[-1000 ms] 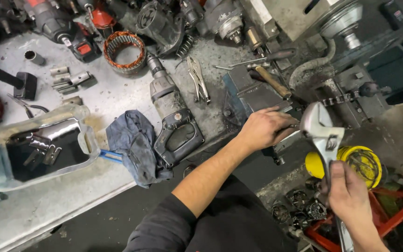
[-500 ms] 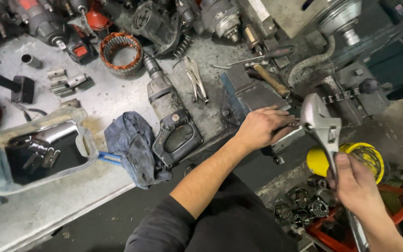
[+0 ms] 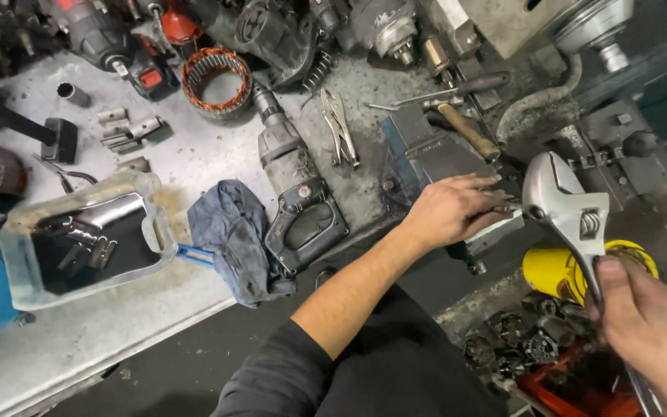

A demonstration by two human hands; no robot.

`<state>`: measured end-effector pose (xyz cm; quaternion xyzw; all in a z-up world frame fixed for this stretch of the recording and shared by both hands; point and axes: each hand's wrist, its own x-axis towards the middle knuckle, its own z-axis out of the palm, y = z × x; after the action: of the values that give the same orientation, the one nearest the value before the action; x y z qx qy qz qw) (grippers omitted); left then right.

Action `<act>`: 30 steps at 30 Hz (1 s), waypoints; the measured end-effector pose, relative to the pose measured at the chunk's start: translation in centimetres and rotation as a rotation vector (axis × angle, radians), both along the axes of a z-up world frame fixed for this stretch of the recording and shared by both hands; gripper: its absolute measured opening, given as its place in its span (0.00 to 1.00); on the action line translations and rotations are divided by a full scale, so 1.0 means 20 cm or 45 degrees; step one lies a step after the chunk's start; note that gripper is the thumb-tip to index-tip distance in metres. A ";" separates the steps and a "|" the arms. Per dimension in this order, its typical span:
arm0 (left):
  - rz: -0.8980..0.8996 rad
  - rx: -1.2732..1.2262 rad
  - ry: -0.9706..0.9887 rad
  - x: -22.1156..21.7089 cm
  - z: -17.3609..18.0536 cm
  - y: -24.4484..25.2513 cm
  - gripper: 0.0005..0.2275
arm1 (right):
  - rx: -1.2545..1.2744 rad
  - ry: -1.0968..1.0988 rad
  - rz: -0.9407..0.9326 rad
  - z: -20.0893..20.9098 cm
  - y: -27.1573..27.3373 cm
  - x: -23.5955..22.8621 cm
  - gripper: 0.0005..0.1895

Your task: The person fits an adjustable wrench onto a metal workpiece held in a bench vise, turning the wrench jaw adjustment to set the opening, and strikes the workpiece with a ball-peen hammer. They reposition the wrench on the part and re-tighten the jaw several times while working at the bench.

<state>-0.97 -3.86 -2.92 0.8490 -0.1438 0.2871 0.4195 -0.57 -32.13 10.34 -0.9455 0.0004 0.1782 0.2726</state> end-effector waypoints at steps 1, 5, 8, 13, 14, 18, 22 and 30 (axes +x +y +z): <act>0.003 -0.002 0.014 0.00 0.01 0.00 0.11 | 0.018 0.001 0.065 0.00 -0.01 0.00 0.25; 0.005 0.017 0.034 -0.01 0.02 0.00 0.13 | -0.188 -0.087 0.103 0.07 0.13 -0.03 0.24; 0.015 0.018 0.102 -0.02 0.05 0.01 0.12 | -0.180 0.027 0.177 -0.04 0.04 0.03 0.26; -0.015 -0.029 0.051 -0.01 0.03 0.00 0.12 | -0.229 -0.019 0.100 0.03 -0.03 0.04 0.28; -0.010 -0.025 0.029 -0.01 0.02 0.00 0.12 | -0.137 -0.018 0.099 0.04 -0.06 0.04 0.30; -0.005 -0.008 0.075 -0.01 0.03 0.00 0.11 | -0.270 -0.055 0.132 0.01 0.04 0.06 0.28; -0.001 0.011 0.084 -0.01 0.03 0.01 0.12 | -0.297 0.131 0.092 -0.01 -0.05 0.13 0.29; -0.023 0.007 0.114 -0.01 0.03 0.01 0.13 | 0.067 0.128 -0.089 0.00 -0.13 0.05 0.20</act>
<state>-1.23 -3.74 -2.34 0.8610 -0.1331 0.2445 0.4257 0.43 -34.78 10.27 -0.9273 0.0423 0.2158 0.3029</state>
